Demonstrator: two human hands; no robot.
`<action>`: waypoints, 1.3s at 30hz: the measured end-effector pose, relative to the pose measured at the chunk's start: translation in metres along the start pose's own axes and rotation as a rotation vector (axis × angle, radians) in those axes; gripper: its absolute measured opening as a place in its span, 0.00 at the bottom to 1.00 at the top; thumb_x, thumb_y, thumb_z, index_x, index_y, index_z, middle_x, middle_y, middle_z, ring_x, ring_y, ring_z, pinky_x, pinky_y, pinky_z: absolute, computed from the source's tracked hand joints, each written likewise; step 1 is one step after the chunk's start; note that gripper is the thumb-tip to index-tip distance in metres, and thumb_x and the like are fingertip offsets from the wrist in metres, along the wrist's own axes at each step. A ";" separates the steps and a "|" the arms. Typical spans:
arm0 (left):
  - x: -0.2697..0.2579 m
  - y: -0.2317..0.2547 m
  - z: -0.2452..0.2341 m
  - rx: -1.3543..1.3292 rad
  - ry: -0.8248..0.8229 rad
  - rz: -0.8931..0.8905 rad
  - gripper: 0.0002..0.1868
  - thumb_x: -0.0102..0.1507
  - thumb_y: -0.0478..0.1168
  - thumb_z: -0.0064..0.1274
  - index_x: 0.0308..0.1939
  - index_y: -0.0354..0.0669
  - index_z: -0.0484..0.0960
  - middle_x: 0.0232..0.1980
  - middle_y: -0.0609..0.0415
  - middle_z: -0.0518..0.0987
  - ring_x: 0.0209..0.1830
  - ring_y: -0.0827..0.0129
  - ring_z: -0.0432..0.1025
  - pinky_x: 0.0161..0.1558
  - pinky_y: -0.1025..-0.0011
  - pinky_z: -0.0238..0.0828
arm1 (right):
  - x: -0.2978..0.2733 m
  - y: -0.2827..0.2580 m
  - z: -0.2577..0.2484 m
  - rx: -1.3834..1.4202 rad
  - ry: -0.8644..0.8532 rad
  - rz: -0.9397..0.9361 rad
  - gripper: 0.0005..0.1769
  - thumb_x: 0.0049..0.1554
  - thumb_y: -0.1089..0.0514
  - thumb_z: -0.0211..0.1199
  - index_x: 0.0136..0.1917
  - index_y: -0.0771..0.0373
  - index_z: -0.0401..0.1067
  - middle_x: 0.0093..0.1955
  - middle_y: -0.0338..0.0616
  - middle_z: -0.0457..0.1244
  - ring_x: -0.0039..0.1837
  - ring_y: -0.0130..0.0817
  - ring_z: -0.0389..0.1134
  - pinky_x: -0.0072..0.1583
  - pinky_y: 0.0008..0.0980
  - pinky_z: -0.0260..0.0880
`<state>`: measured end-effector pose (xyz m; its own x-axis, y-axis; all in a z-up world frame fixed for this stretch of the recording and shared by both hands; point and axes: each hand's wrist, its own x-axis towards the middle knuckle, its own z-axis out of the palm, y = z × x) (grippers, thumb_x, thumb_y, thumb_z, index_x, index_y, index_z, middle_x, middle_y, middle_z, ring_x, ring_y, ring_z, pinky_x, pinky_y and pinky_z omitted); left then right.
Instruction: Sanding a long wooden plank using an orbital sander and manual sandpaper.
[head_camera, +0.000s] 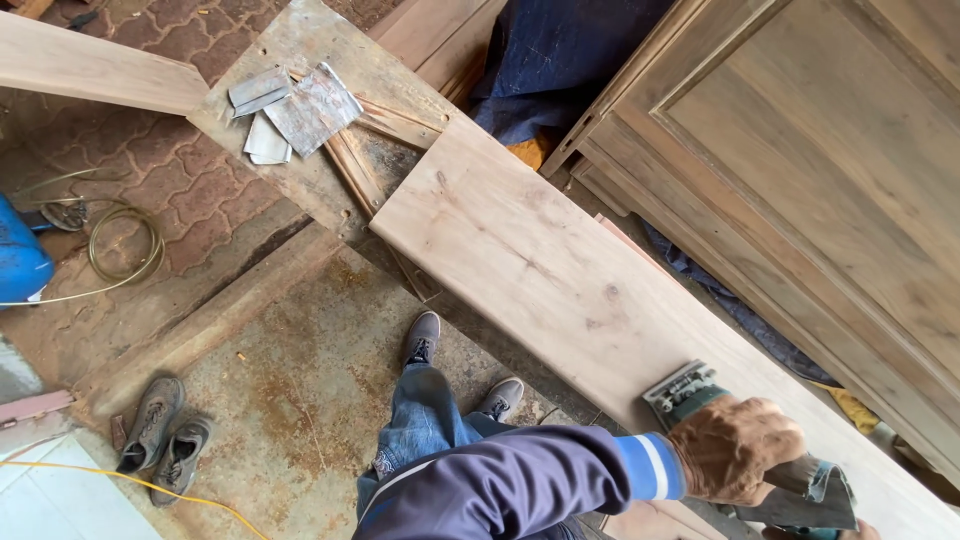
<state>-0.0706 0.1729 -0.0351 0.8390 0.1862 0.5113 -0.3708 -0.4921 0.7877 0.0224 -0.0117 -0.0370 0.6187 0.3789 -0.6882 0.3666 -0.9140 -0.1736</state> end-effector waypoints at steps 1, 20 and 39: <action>0.005 0.002 -0.002 -0.036 0.041 0.022 0.23 0.52 0.45 0.55 0.50 0.45 0.72 0.49 0.45 0.80 0.51 0.54 0.76 0.50 0.56 0.74 | 0.002 0.001 -0.001 -0.013 -0.001 0.009 0.20 0.43 0.46 0.81 0.42 0.60 0.82 0.34 0.44 0.75 0.37 0.36 0.77 0.47 0.37 0.80; -0.042 -0.090 -0.257 0.015 0.539 -0.114 0.14 0.64 0.37 0.40 0.51 0.38 0.76 0.48 0.46 0.81 0.52 0.59 0.77 0.60 0.61 0.79 | 0.016 -0.290 -0.053 -0.141 0.095 -0.289 0.23 0.42 0.46 0.81 0.41 0.63 0.78 0.35 0.52 0.73 0.38 0.43 0.76 0.47 0.42 0.77; -0.047 -0.147 -0.320 0.206 0.654 -0.259 0.09 0.71 0.42 0.42 0.42 0.44 0.75 0.31 0.56 0.71 0.28 0.69 0.65 0.33 0.71 0.67 | 0.044 -0.375 -0.051 -0.055 0.050 -0.506 0.23 0.42 0.50 0.78 0.47 0.64 0.76 0.38 0.49 0.73 0.37 0.39 0.76 0.45 0.38 0.78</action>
<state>-0.1828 0.5085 -0.0656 0.4565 0.7560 0.4691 -0.0565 -0.5015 0.8633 -0.0526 0.3555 0.0340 0.3860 0.7797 -0.4930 0.6638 -0.6059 -0.4385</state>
